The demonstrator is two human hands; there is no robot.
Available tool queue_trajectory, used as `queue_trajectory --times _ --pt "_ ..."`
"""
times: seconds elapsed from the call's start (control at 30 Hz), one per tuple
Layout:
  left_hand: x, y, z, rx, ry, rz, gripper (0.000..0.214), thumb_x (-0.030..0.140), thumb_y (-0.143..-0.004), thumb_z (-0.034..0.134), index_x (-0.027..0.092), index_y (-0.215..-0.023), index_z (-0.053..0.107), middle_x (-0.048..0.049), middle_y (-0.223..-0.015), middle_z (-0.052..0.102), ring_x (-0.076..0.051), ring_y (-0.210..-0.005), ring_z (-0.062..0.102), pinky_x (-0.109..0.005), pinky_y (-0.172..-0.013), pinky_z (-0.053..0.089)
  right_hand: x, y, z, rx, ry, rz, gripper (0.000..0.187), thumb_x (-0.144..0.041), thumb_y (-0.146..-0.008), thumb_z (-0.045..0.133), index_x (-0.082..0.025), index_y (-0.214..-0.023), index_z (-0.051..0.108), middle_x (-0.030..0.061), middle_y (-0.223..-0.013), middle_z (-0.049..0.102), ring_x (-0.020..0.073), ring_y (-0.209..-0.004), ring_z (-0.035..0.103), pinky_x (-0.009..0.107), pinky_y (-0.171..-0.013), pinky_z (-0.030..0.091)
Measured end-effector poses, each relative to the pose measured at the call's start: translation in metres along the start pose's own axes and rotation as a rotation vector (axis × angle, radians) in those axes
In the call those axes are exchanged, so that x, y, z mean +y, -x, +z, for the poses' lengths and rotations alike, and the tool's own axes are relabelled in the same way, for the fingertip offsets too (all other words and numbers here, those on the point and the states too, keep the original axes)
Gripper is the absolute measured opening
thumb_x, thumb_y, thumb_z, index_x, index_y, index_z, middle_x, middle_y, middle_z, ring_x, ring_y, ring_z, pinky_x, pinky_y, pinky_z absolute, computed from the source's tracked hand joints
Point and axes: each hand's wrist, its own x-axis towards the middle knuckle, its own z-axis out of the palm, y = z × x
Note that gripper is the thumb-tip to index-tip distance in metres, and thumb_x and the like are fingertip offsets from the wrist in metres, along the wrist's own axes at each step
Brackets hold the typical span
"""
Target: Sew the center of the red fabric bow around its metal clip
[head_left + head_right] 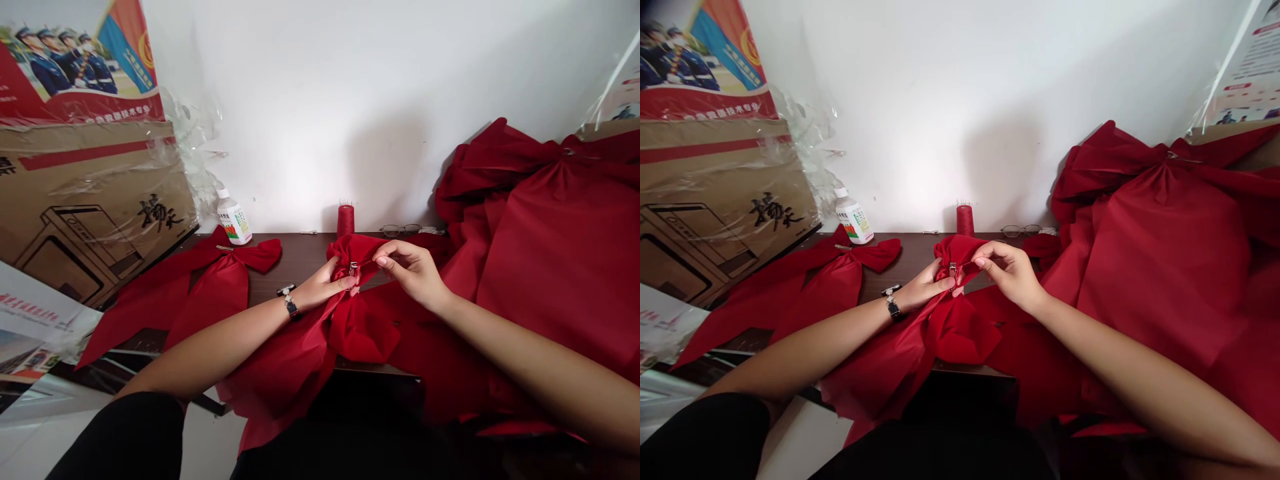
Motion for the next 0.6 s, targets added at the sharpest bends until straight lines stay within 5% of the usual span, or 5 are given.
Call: queue_trajectory --times 0.27,0.43,0.6 --pt "-0.003 -0.002 -0.003 0.051 0.002 0.047 0.028 0.042 -0.089 0.055 0.015 -0.095 0.049 -0.0017 -0.078 0.057 -0.010 -0.070 0.056 -0.026 -0.073 0.046 -0.003 0.005 0.001 0.009 0.115 -0.108 0.017 -0.034 -0.089 0.058 -0.019 -0.083 0.061 0.0023 -0.076 0.062 0.0114 -0.062 0.057 0.024 -0.055 0.046" --pt "-0.009 -0.009 -0.011 0.167 0.086 0.086 0.036 0.048 -0.082 0.062 0.015 -0.091 0.050 -0.0016 -0.077 0.057 -0.011 -0.067 0.056 -0.028 -0.071 0.047 -0.011 -0.007 -0.014 0.205 0.000 -0.161 0.017 -0.037 -0.089 0.059 -0.021 -0.085 0.055 0.0000 -0.069 0.059 0.0126 -0.068 0.057 0.026 -0.066 0.046" --pt "-0.013 -0.009 -0.010 0.191 0.089 0.113 0.034 0.044 -0.081 0.064 0.016 -0.095 0.050 -0.0024 -0.087 0.057 -0.009 -0.066 0.056 -0.028 -0.069 0.048 -0.018 -0.018 -0.022 0.090 -0.272 0.011 0.021 -0.042 -0.087 0.059 -0.022 -0.084 0.053 -0.0067 -0.055 0.030 0.0082 -0.047 0.030 0.023 -0.048 0.032"
